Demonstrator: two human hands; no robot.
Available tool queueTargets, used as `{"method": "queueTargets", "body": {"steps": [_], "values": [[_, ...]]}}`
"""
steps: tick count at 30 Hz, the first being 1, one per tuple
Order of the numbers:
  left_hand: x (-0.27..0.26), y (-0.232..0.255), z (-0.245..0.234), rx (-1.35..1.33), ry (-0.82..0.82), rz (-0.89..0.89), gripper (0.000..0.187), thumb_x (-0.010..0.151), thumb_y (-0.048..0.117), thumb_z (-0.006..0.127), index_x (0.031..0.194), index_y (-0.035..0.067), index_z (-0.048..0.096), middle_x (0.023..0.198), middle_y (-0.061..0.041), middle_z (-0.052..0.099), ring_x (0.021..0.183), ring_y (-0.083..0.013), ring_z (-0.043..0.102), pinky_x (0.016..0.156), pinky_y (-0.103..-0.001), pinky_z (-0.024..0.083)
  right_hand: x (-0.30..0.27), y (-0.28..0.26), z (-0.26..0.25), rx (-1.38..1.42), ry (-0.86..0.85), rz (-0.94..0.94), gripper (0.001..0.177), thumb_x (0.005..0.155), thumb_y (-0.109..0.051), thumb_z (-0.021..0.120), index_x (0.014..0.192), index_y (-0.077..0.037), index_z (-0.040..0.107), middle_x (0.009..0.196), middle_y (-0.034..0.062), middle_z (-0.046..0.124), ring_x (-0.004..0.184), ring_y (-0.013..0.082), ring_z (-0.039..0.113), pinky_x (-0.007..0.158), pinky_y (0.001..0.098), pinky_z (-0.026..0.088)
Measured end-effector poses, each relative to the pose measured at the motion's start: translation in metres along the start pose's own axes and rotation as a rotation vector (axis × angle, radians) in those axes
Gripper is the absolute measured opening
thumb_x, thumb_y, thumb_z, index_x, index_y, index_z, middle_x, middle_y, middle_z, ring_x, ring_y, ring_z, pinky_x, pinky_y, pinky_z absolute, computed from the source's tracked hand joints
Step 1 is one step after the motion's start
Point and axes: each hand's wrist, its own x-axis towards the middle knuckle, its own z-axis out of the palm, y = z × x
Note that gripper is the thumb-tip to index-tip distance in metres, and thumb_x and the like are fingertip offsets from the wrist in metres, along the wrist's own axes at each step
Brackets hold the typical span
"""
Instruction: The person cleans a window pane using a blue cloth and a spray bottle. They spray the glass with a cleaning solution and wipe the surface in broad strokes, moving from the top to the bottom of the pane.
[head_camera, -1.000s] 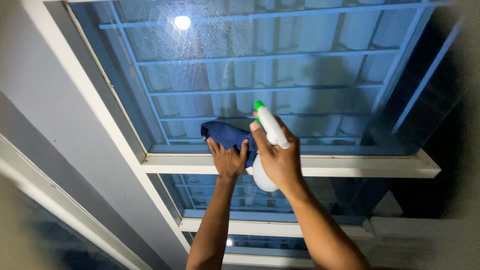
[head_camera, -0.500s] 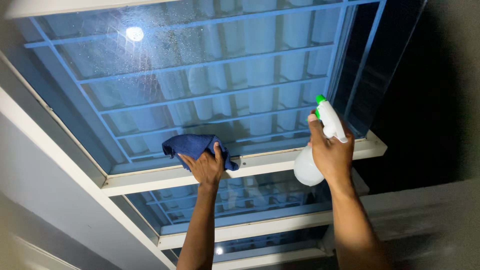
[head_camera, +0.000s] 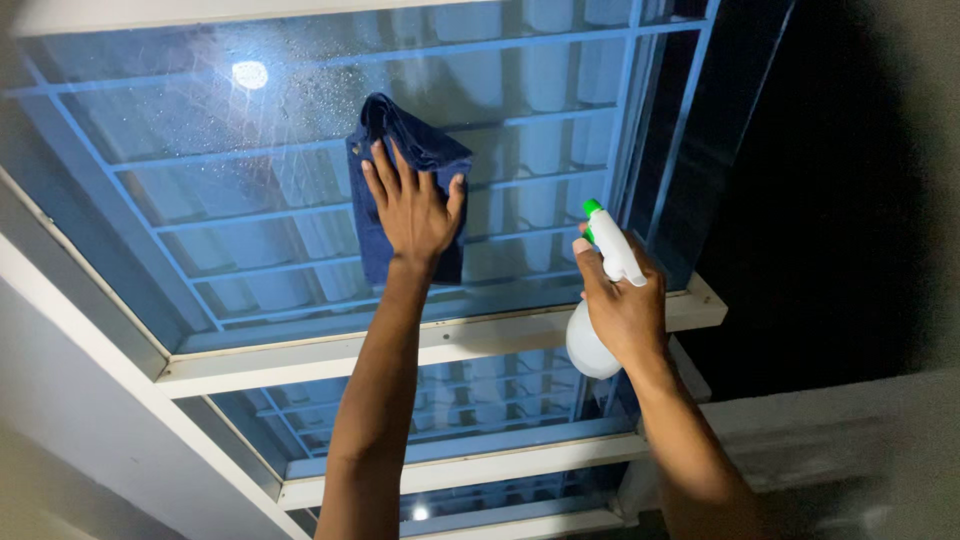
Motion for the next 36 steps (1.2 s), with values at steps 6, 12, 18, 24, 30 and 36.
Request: {"method": "queueTargets", "body": {"steps": [6, 12, 18, 24, 30, 36], "values": [[-0.051, 0.043, 0.014, -0.144, -0.201, 0.236, 0.058, 0.101, 0.051, 0.056, 0.121, 0.0, 0.072, 0.145, -0.025, 0.056, 0.141, -0.045, 0.042, 0.124, -0.058, 0.021, 0.013, 0.021, -0.036, -0.104, 0.062, 0.044, 0.028, 0.098, -0.024, 0.071, 0.12, -0.005, 0.073, 0.075, 0.0013, 0.066, 0.06, 0.0046, 0.057, 0.053, 0.0239, 0.05], [-0.016, 0.023, 0.003, 0.011, -0.112, 0.1, 0.062, 0.103, 0.057, 0.055, 0.116, -0.002, 0.071, 0.13, -0.025, 0.062, 0.135, -0.0512, 0.045, 0.124, -0.059, 0.02, 0.02, 0.029, -0.06, -0.041, 0.071, 0.034, 0.03, 0.098, -0.023, 0.07, 0.122, -0.006, 0.072, 0.084, -0.0006, 0.07, 0.061, 0.0045, 0.058, 0.053, 0.024, 0.05], [0.072, 0.066, 0.01, -0.017, 0.162, 0.088, 0.063, 0.106, 0.051, 0.056, 0.132, -0.005, 0.062, 0.132, -0.024, 0.06, 0.135, -0.0541, 0.042, 0.122, -0.062, 0.019, 0.011, 0.039, -0.081, -0.028, 0.125, -0.048, 0.036, 0.095, -0.02, 0.07, 0.128, -0.005, 0.067, 0.094, -0.0029, 0.07, 0.066, 0.002, 0.058, 0.054, 0.0229, 0.053], [0.004, 0.107, 0.034, -0.146, -0.034, 0.236, 0.059, 0.102, 0.048, 0.059, 0.144, 0.008, 0.061, 0.12, -0.02, 0.063, 0.128, -0.0436, 0.05, 0.123, -0.057, 0.024, 0.0, 0.074, -0.105, -0.08, 0.114, 0.084, 0.027, 0.101, -0.018, 0.07, 0.122, 0.0, 0.071, 0.079, 0.004, 0.064, 0.064, 0.006, 0.058, 0.057, 0.0242, 0.05], [-0.117, 0.101, 0.047, -0.18, -0.33, 0.275, 0.051, 0.092, 0.046, 0.063, 0.13, 0.014, 0.07, 0.118, -0.016, 0.069, 0.129, -0.0369, 0.053, 0.123, -0.053, 0.023, -0.02, 0.12, -0.126, 0.06, 0.047, 0.132, 0.035, 0.098, -0.022, 0.07, 0.128, -0.003, 0.068, 0.081, 0.0031, 0.062, 0.061, 0.0068, 0.055, 0.054, 0.0238, 0.046], [-0.062, 0.13, 0.059, -0.097, -0.144, 0.098, 0.059, 0.093, 0.049, 0.064, 0.126, 0.001, 0.069, 0.125, -0.02, 0.064, 0.129, -0.0448, 0.05, 0.123, -0.057, 0.021, -0.034, 0.142, -0.141, -0.218, 0.032, 0.394, 0.037, 0.094, -0.027, 0.069, 0.124, -0.006, 0.066, 0.088, 0.0004, 0.069, 0.068, 0.0072, 0.065, 0.054, 0.0251, 0.056]]}}
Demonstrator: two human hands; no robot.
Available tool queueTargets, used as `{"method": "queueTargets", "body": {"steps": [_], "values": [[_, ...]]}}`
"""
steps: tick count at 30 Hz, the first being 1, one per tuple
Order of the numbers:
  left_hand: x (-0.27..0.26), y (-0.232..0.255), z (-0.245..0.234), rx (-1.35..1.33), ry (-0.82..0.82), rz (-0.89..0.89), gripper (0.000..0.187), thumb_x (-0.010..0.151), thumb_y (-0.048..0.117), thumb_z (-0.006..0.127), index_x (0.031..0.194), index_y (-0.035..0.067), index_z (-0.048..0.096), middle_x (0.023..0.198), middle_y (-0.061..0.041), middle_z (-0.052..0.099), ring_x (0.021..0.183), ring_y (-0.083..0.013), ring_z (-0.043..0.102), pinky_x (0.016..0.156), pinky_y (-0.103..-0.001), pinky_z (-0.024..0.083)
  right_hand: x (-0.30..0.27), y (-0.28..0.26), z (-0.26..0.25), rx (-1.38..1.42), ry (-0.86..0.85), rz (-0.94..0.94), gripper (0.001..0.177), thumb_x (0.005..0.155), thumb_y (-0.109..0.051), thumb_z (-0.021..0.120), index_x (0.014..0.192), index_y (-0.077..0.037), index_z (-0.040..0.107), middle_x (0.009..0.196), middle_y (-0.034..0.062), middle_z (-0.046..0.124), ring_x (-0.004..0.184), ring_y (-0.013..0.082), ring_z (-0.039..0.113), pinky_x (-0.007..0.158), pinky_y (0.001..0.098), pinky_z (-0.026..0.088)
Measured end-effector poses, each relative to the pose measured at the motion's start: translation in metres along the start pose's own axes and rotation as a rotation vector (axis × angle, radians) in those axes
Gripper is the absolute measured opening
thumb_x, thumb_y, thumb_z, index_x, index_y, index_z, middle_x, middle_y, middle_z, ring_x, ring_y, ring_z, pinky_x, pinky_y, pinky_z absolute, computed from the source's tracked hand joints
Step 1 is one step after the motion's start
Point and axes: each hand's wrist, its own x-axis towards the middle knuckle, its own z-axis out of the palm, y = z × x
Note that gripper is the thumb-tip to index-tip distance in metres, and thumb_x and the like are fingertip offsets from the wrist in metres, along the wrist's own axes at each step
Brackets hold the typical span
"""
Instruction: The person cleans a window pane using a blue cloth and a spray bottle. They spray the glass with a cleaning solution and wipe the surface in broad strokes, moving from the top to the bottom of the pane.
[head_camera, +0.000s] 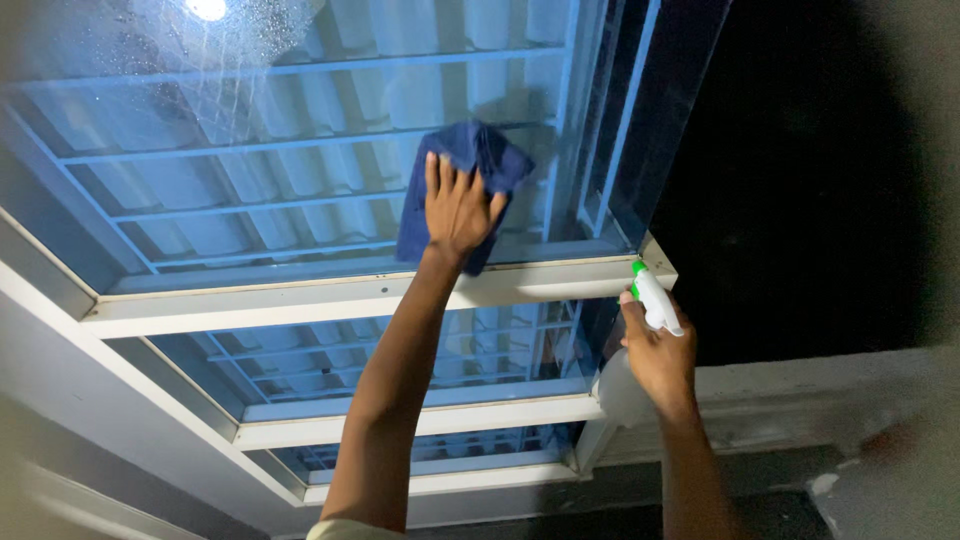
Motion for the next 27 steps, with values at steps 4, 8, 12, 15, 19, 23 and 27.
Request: {"method": "queueTargets", "body": {"steps": [4, 8, 12, 15, 19, 23, 27], "values": [[0.064, 0.048, -0.004, -0.08, 0.109, 0.017, 0.056, 0.101, 0.047, 0.059, 0.139, 0.006, 0.063, 0.129, -0.018, 0.062, 0.132, -0.0446, 0.048, 0.124, -0.058, 0.021, -0.006, 0.016, -0.012, -0.024, -0.014, -0.147, 0.032, 0.097, -0.027, 0.066, 0.121, -0.005, 0.067, 0.08, 0.0039, 0.067, 0.063, 0.0112, 0.063, 0.055, 0.0278, 0.051], [0.056, 0.071, 0.008, -0.126, 0.034, 0.154, 0.054, 0.101, 0.044, 0.056, 0.146, 0.015, 0.063, 0.122, -0.017, 0.063, 0.131, -0.0394, 0.05, 0.122, -0.056, 0.023, -0.002, 0.024, -0.015, -0.106, -0.005, 0.025, 0.029, 0.098, -0.027, 0.067, 0.112, -0.002, 0.07, 0.074, 0.0076, 0.066, 0.061, 0.0146, 0.063, 0.055, 0.0322, 0.05], [-0.013, 0.056, 0.028, -0.079, -0.05, 0.302, 0.039, 0.101, 0.046, 0.058, 0.124, 0.017, 0.07, 0.119, -0.012, 0.069, 0.132, -0.0328, 0.053, 0.124, -0.049, 0.026, -0.004, 0.037, -0.014, -0.064, -0.003, -0.099, 0.027, 0.096, -0.022, 0.069, 0.113, -0.001, 0.069, 0.07, 0.007, 0.062, 0.06, 0.0133, 0.059, 0.054, 0.0309, 0.047], [-0.062, 0.017, 0.02, -0.018, -0.157, 0.277, 0.032, 0.104, 0.042, 0.06, 0.115, 0.016, 0.074, 0.115, -0.01, 0.071, 0.131, -0.0304, 0.056, 0.124, -0.046, 0.028, 0.001, 0.041, -0.009, 0.103, 0.004, -0.043, 0.035, 0.094, -0.022, 0.067, 0.126, -0.006, 0.061, 0.079, -0.0029, 0.066, 0.06, 0.007, 0.06, 0.054, 0.0255, 0.051], [-0.106, -0.046, -0.016, -0.019, -0.288, -0.091, 0.045, 0.101, 0.042, 0.059, 0.128, 0.009, 0.074, 0.11, -0.022, 0.067, 0.125, -0.0413, 0.053, 0.123, -0.054, 0.025, -0.006, 0.023, 0.001, 0.126, -0.146, -0.174, 0.03, 0.1, -0.024, 0.066, 0.123, -0.005, 0.069, 0.071, 0.0009, 0.061, 0.06, 0.0074, 0.056, 0.054, 0.0256, 0.049], [-0.132, -0.094, -0.043, 0.093, -0.091, -0.3, 0.049, 0.096, 0.041, 0.061, 0.123, 0.001, 0.07, 0.135, -0.029, 0.058, 0.134, -0.0554, 0.041, 0.121, -0.06, 0.017, -0.025, -0.011, 0.031, 0.061, -0.23, -0.238, 0.033, 0.097, -0.025, 0.065, 0.125, -0.007, 0.068, 0.075, -0.0004, 0.065, 0.061, 0.0062, 0.061, 0.051, 0.0251, 0.052], [-0.145, -0.132, -0.06, -0.012, 0.083, -0.509, 0.049, 0.102, 0.036, 0.06, 0.13, -0.004, 0.064, 0.143, -0.037, 0.05, 0.138, -0.059, 0.034, 0.12, -0.062, 0.015, -0.038, -0.047, 0.06, 0.111, -0.292, -0.33, 0.035, 0.096, -0.023, 0.066, 0.127, -0.007, 0.066, 0.075, 0.0028, 0.068, 0.059, 0.008, 0.062, 0.051, 0.0262, 0.052]]}}
